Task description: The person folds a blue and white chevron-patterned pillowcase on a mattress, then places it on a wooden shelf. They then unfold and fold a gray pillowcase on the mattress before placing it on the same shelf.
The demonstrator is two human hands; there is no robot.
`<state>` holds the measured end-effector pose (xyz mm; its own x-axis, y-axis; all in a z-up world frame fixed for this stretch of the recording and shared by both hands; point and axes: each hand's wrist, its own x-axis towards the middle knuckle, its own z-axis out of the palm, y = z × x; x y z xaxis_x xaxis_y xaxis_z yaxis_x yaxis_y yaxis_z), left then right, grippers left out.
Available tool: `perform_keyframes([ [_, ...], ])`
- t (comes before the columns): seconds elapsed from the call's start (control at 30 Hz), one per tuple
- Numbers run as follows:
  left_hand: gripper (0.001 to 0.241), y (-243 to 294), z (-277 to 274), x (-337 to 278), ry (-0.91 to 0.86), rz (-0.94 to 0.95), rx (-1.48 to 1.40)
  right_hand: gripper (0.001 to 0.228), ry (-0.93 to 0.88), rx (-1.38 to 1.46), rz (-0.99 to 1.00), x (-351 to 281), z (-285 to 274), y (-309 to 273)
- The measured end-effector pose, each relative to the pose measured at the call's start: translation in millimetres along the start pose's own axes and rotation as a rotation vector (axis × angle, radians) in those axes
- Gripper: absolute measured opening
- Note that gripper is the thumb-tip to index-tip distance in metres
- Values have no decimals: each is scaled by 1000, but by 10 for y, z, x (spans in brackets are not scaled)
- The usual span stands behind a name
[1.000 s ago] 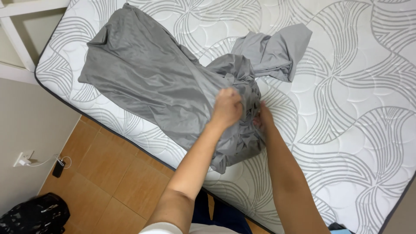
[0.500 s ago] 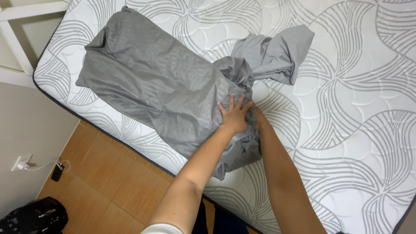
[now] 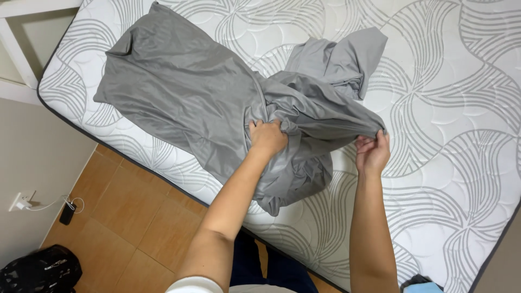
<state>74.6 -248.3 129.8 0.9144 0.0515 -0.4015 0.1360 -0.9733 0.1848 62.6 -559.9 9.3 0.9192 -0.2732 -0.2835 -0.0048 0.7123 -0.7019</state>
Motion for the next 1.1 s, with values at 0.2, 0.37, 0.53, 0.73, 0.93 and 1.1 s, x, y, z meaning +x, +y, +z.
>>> perform_keyframes([
  [0.2,91,61,-421,-536,49,348,-257,40,-169,-107,616,-761,701,256],
  [0.37,60,-469,220,-437,239,384,-320,34,-414,-249,702,-772,655,643],
  [0.53,55,-969,-27,-668,476,301,-454,33,-127,-575,349,-149,235,1125],
  [0.73,60,-1291,-89,-736,591,206,-624,57,-283,-1492,-31,-201,-21,1622],
  [0.93,63,-1192,-95,-739,583,240,-592,31,-72,-1726,221,-387,-371,1566],
  [1.1,58,-926,-108,-745,536,370,-495,24,289,-164,-134,-214,-950,483],
])
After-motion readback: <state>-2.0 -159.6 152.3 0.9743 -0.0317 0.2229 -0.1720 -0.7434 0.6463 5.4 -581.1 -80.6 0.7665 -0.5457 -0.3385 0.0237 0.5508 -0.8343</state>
